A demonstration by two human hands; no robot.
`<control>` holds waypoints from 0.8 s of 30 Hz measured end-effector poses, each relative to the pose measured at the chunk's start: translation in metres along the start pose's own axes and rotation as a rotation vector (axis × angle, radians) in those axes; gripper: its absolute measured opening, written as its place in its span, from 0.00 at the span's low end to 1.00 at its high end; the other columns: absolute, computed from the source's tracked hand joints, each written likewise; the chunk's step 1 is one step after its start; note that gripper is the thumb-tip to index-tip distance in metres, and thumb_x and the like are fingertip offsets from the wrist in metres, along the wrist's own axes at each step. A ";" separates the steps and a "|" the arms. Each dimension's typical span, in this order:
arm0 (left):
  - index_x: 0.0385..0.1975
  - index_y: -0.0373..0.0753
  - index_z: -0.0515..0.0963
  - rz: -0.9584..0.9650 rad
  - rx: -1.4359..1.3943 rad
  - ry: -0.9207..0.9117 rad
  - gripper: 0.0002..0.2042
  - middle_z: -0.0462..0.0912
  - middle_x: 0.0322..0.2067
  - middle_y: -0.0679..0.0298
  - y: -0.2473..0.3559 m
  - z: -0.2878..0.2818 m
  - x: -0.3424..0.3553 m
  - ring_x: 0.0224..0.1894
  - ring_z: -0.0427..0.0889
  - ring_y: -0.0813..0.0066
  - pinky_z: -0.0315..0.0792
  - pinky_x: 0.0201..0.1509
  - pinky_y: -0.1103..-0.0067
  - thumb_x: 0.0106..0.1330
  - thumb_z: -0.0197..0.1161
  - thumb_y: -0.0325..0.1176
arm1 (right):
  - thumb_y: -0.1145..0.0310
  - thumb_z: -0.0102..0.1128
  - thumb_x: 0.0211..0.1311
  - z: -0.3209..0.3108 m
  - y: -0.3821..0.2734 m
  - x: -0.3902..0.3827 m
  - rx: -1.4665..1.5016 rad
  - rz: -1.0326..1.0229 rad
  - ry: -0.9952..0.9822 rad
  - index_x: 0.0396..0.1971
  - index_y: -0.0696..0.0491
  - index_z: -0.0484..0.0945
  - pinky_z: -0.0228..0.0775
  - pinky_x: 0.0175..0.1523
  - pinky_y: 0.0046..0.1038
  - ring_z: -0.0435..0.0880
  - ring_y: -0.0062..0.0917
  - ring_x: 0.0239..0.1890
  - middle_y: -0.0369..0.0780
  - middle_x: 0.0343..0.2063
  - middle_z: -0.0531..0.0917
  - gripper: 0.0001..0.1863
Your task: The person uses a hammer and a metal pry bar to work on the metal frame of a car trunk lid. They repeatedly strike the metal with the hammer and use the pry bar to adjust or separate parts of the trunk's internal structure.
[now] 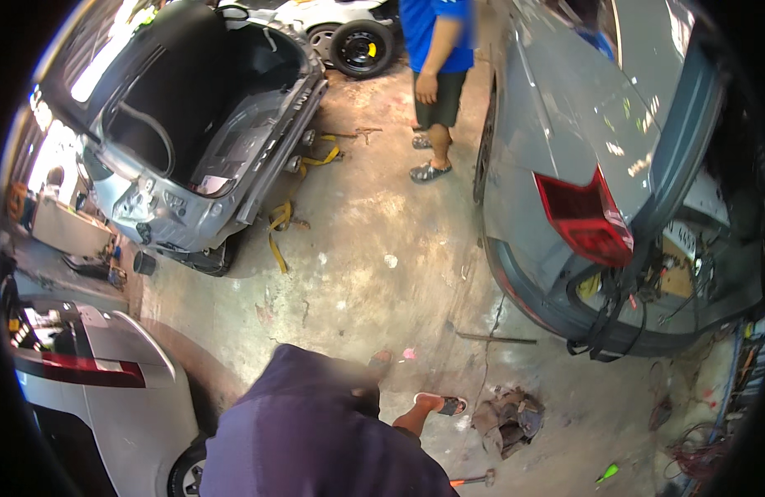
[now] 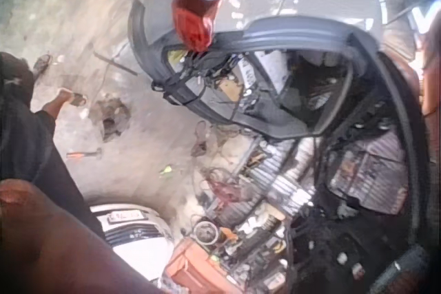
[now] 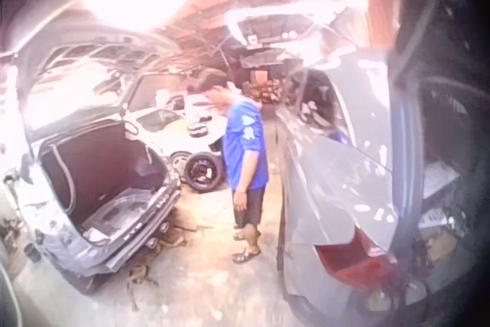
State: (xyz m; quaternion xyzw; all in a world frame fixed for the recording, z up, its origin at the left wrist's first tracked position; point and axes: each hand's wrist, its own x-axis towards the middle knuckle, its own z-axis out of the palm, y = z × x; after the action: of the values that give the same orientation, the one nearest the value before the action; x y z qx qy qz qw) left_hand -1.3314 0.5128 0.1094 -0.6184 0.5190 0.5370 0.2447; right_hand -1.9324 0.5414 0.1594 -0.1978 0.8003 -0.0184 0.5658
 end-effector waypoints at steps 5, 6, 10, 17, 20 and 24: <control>0.71 0.44 0.74 -0.370 -0.252 0.435 0.32 0.81 0.64 0.50 -0.241 -0.013 -0.066 0.64 0.82 0.50 0.75 0.67 0.48 0.66 0.69 0.42 | 0.66 0.64 0.72 0.036 -0.075 -0.016 0.152 -0.168 -0.130 0.43 0.50 0.77 0.66 0.22 0.29 0.77 0.24 0.18 0.34 0.20 0.77 0.07; 0.72 0.44 0.73 -0.407 -0.316 0.549 0.34 0.81 0.64 0.49 -0.275 -0.024 -0.087 0.63 0.83 0.49 0.76 0.66 0.46 0.65 0.70 0.42 | 0.66 0.64 0.72 0.045 -0.102 -0.017 0.210 -0.225 -0.173 0.43 0.50 0.77 0.66 0.21 0.29 0.77 0.24 0.18 0.35 0.20 0.77 0.07; 0.61 0.39 0.81 -0.338 -0.472 0.774 0.27 0.87 0.53 0.43 -0.263 -0.056 -0.138 0.58 0.86 0.46 0.79 0.64 0.59 0.64 0.67 0.45 | 0.67 0.63 0.72 0.060 -0.193 -0.076 0.141 -0.484 -0.075 0.43 0.55 0.81 0.74 0.30 0.33 0.83 0.27 0.26 0.37 0.26 0.83 0.08; 0.55 0.36 0.85 -0.337 -0.623 0.877 0.30 0.87 0.54 0.41 -0.287 0.101 -0.156 0.61 0.84 0.44 0.76 0.67 0.59 0.65 0.64 0.56 | 0.62 0.73 0.63 0.150 -0.211 -0.126 -1.207 -0.946 -0.033 0.52 0.51 0.88 0.84 0.38 0.39 0.90 0.28 0.31 0.41 0.34 0.91 0.18; 0.50 0.39 0.90 -0.392 -0.346 0.419 0.30 0.88 0.56 0.47 -0.310 0.188 -0.157 0.60 0.85 0.47 0.76 0.65 0.58 0.70 0.61 0.62 | 0.61 0.74 0.63 0.169 -0.193 -0.114 -1.354 -0.837 -0.128 0.52 0.50 0.88 0.84 0.38 0.39 0.90 0.28 0.32 0.41 0.34 0.91 0.18; 0.77 0.35 0.67 -0.323 -0.852 -0.177 0.39 0.74 0.73 0.49 -0.284 0.229 -0.173 0.63 0.84 0.54 0.73 0.69 0.56 0.75 0.56 0.60 | 0.60 0.74 0.62 0.122 -0.165 -0.122 -1.117 -0.557 -0.047 0.51 0.49 0.88 0.84 0.39 0.39 0.90 0.28 0.33 0.41 0.34 0.91 0.18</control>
State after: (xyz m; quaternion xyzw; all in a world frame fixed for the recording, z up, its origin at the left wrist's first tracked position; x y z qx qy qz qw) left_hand -1.1486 0.8718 0.1267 -0.6885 0.1261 0.7082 0.0928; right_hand -1.7375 0.4548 0.2671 -0.6653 0.5950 0.2604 0.3683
